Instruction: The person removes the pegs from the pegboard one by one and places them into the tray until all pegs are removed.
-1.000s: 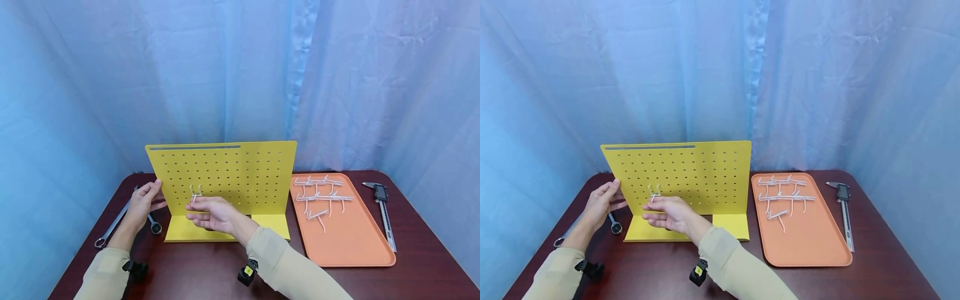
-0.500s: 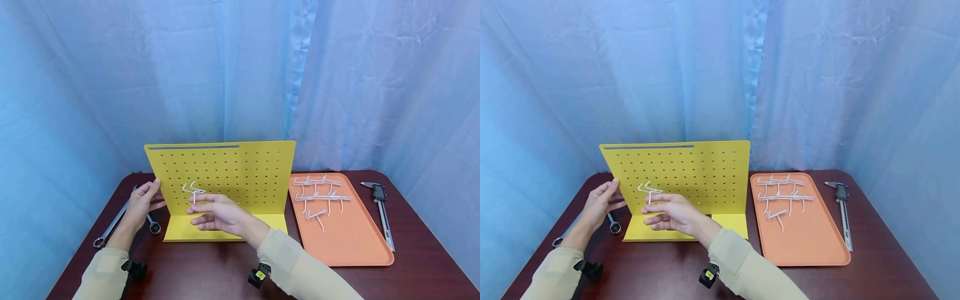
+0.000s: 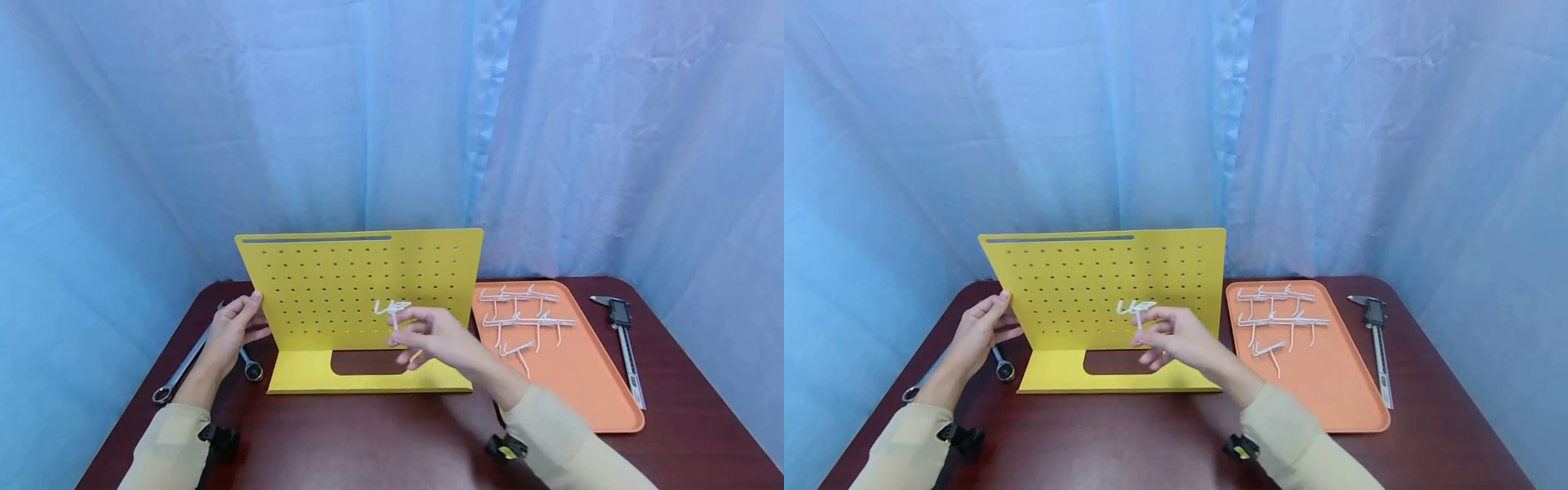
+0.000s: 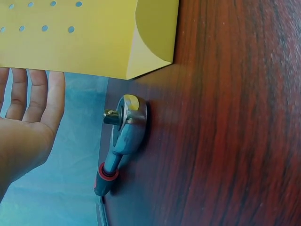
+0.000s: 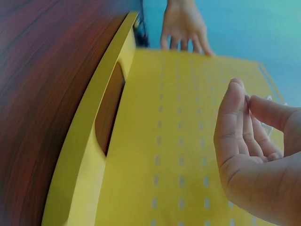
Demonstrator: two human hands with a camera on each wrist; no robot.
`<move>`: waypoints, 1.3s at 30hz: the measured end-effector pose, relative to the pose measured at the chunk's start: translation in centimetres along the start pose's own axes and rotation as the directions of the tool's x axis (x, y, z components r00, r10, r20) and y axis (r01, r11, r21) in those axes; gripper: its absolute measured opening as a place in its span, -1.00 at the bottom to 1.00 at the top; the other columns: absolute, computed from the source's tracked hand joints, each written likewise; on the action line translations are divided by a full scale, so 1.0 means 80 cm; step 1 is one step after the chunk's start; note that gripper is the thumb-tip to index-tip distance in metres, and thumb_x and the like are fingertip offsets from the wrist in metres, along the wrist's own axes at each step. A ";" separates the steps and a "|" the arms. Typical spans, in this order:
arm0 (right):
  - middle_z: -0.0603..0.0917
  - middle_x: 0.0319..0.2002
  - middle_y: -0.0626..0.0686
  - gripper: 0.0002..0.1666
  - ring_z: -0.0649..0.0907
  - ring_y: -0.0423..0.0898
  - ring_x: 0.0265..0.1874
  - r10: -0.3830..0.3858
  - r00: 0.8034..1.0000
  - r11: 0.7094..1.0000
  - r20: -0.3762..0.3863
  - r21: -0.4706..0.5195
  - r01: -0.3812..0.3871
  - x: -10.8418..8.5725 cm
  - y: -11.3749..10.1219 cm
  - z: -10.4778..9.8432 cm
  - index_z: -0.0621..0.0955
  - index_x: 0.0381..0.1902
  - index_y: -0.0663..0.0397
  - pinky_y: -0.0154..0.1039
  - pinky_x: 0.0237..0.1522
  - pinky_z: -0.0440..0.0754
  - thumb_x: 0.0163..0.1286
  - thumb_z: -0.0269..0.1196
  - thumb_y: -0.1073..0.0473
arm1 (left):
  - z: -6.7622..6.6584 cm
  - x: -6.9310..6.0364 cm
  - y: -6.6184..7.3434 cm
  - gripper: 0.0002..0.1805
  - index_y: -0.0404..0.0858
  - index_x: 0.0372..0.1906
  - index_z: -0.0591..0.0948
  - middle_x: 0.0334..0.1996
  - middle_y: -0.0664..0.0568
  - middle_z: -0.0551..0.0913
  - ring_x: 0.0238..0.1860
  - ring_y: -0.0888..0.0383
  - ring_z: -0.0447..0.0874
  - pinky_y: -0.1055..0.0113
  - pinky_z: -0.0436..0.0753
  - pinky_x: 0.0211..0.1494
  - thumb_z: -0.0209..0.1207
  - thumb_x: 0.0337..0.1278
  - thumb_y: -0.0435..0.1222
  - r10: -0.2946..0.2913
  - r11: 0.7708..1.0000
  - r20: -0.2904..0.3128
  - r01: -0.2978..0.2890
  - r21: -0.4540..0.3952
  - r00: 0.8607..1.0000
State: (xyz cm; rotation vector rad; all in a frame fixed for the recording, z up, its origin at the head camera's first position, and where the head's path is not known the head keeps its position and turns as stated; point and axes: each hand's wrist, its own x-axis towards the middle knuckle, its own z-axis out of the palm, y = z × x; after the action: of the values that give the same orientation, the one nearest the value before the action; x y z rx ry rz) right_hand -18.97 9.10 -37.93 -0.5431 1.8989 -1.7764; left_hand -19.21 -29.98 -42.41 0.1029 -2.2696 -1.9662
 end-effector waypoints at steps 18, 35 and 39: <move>0.74 -0.13 0.30 -0.41 0.77 0.15 -0.29 0.079 0.953 0.953 -0.293 -0.257 -0.158 -0.118 0.044 -0.178 0.43 0.28 0.41 0.05 -0.27 0.77 0.51 0.28 0.09 | 0.001 0.007 -0.002 -0.47 -0.28 -0.17 0.58 -0.22 0.13 0.73 -0.18 0.22 0.74 0.30 0.75 -0.11 0.10 0.41 0.16 -0.006 1.000 -0.005 0.006 -0.017 1.000; 0.76 -0.32 0.09 -0.67 0.75 0.00 -0.38 0.356 0.863 0.843 -0.360 -0.275 -0.463 -0.175 0.097 -0.248 0.54 -0.05 0.34 -0.06 -0.38 0.77 0.44 0.32 0.17 | 0.002 0.004 -0.008 -0.46 -0.33 -0.18 0.56 -0.20 0.08 0.73 -0.18 0.20 0.74 0.30 0.75 -0.12 0.10 0.43 0.13 0.007 1.000 -0.009 -0.007 -0.015 1.000; 0.75 -0.36 0.04 -0.72 0.73 -0.03 -0.41 0.389 0.839 0.817 -0.380 -0.278 -0.505 -0.178 0.107 -0.250 0.56 -0.13 0.28 -0.09 -0.40 0.76 0.43 0.33 0.15 | 0.001 0.004 -0.009 -0.47 -0.32 -0.18 0.57 -0.16 0.04 0.73 -0.16 0.19 0.74 0.31 0.75 -0.11 0.09 0.43 0.14 0.009 1.000 -0.008 -0.009 -0.010 1.000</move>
State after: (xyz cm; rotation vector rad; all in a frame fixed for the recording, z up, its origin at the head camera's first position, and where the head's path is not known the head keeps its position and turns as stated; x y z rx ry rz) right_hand -19.01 34.21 -44.50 0.0926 2.3552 -1.2466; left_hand -19.59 -30.07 -43.12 0.0988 -2.2516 -1.9686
